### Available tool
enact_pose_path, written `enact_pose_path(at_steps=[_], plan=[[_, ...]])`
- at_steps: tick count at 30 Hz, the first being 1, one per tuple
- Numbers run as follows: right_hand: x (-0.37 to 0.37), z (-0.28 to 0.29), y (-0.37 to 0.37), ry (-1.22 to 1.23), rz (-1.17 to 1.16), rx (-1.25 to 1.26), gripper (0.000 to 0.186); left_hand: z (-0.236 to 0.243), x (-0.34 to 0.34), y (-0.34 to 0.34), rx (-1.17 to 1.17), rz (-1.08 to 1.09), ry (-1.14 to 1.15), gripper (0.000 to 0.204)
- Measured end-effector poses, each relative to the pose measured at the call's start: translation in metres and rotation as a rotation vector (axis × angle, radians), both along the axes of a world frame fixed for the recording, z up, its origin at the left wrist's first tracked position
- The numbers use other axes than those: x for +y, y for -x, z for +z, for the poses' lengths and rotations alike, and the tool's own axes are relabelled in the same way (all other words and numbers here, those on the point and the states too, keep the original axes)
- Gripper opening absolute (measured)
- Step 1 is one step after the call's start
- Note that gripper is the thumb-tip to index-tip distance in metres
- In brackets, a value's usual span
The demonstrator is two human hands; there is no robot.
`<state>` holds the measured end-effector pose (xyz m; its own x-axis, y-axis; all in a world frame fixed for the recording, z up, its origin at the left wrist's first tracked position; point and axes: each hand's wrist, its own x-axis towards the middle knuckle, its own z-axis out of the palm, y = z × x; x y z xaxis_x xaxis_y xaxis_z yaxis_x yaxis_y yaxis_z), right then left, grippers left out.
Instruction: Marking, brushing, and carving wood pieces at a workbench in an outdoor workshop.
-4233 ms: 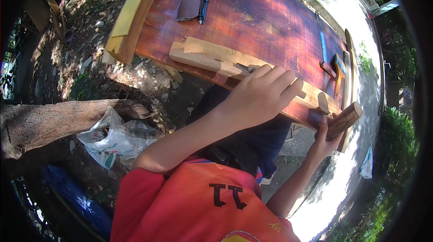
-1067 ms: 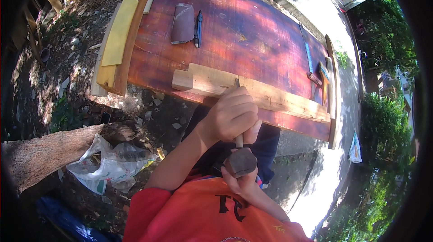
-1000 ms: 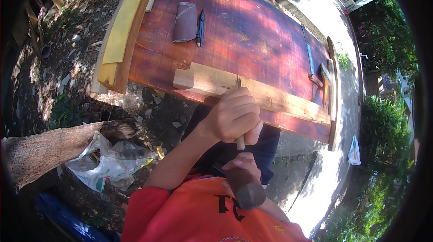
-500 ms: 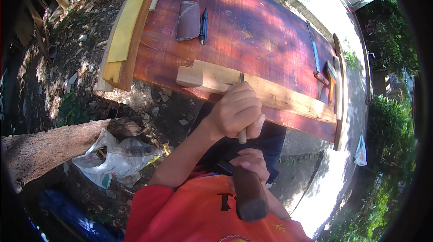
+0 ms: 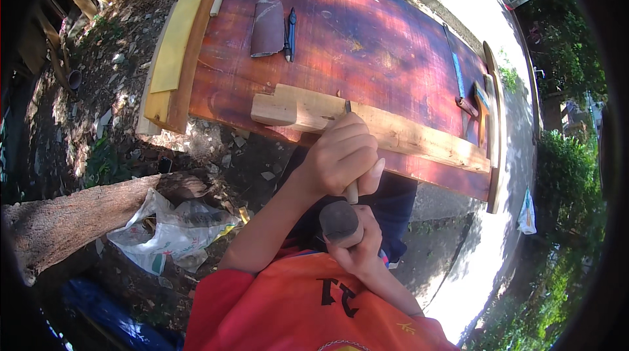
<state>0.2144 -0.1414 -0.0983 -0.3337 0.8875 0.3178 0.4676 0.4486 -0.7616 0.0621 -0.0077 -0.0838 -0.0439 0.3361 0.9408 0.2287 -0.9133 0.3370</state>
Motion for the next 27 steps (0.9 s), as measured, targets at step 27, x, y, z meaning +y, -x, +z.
enact_pose_path(at_steps=[27], plan=[[-0.002,0.002,-0.015,-0.202,0.125,0.161,0.056,0.011,-0.01,-0.011,-0.044,0.061,0.019,0.03]])
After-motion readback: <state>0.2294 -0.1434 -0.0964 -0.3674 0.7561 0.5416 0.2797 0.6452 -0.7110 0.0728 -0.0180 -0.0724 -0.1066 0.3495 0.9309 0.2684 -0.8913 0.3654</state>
